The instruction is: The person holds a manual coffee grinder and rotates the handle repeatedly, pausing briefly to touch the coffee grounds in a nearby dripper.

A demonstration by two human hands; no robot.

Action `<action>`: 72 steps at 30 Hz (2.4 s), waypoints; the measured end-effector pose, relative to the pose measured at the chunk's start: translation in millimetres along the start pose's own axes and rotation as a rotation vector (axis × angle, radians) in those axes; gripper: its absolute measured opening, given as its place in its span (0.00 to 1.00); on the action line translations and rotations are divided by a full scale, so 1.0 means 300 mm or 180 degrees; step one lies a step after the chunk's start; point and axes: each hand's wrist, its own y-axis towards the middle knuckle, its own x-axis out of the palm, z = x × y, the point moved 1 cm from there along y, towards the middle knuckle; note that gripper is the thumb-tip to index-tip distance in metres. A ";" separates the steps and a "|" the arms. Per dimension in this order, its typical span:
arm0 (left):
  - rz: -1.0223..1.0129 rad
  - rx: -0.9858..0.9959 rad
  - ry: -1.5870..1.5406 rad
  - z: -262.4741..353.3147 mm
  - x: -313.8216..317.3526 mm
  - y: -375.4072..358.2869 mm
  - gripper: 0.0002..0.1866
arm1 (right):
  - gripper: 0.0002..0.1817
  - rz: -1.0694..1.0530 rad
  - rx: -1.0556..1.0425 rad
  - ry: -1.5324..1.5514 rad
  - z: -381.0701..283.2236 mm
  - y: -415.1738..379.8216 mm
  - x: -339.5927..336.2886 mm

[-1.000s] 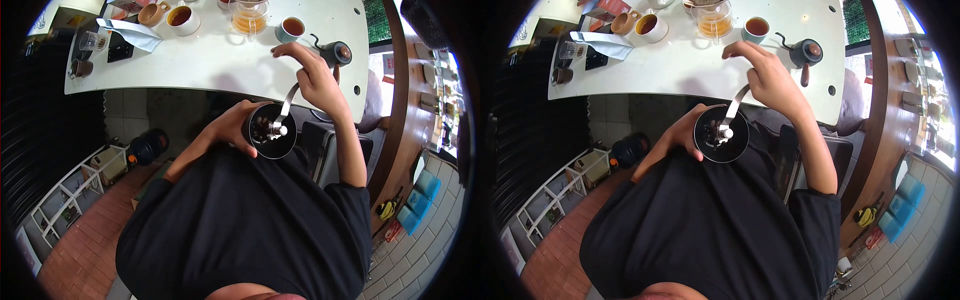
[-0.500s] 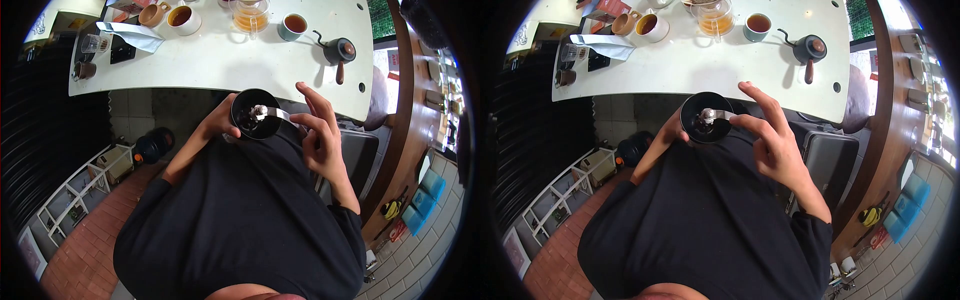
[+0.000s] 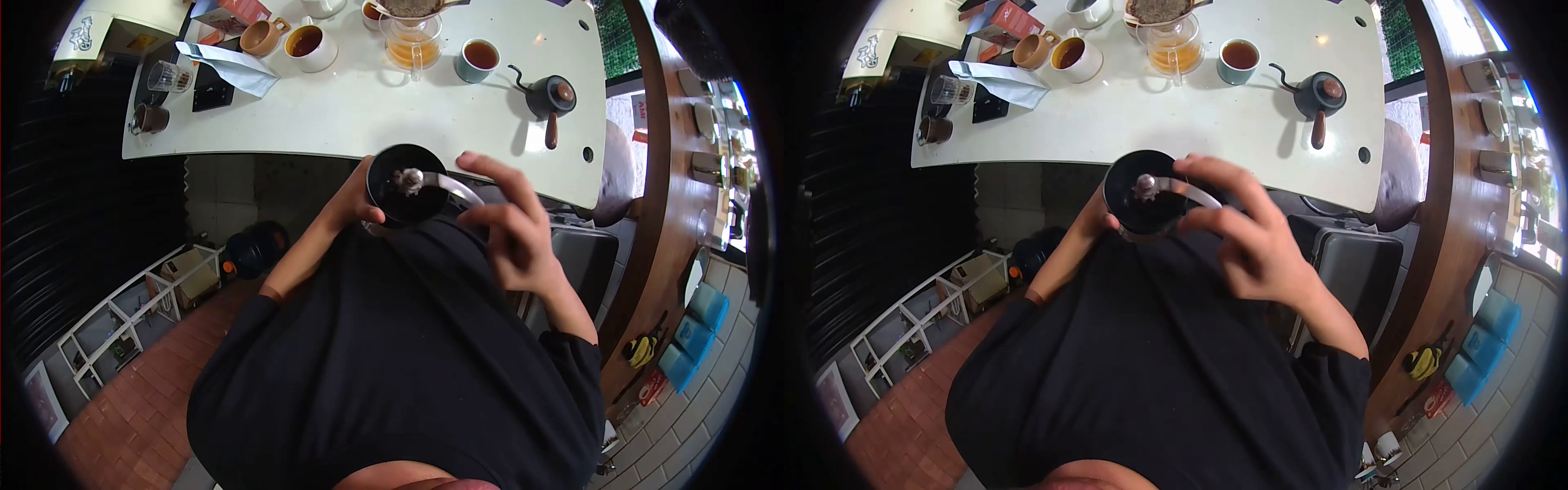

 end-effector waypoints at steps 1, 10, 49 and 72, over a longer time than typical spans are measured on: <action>0.0205 -0.0072 -0.0009 0.023 0.000 -0.006 0.61 | 0.17 0.0198 -0.0026 0.0581 0.033 -0.002 -0.011; -0.0342 0.0352 0.0286 0.008 -0.053 0.095 0.67 | 0.50 0.0427 0.0524 0.2994 0.327 0.089 0.183; 0.1279 0.2243 0.2208 0.286 0.226 0.226 0.58 | 0.37 0.0141 0.1079 0.1648 0.278 0.024 0.070; -0.0993 0.1372 0.3833 0.413 0.494 0.378 0.06 | 0.44 -0.1070 0.1498 0.1929 0.327 0.096 0.221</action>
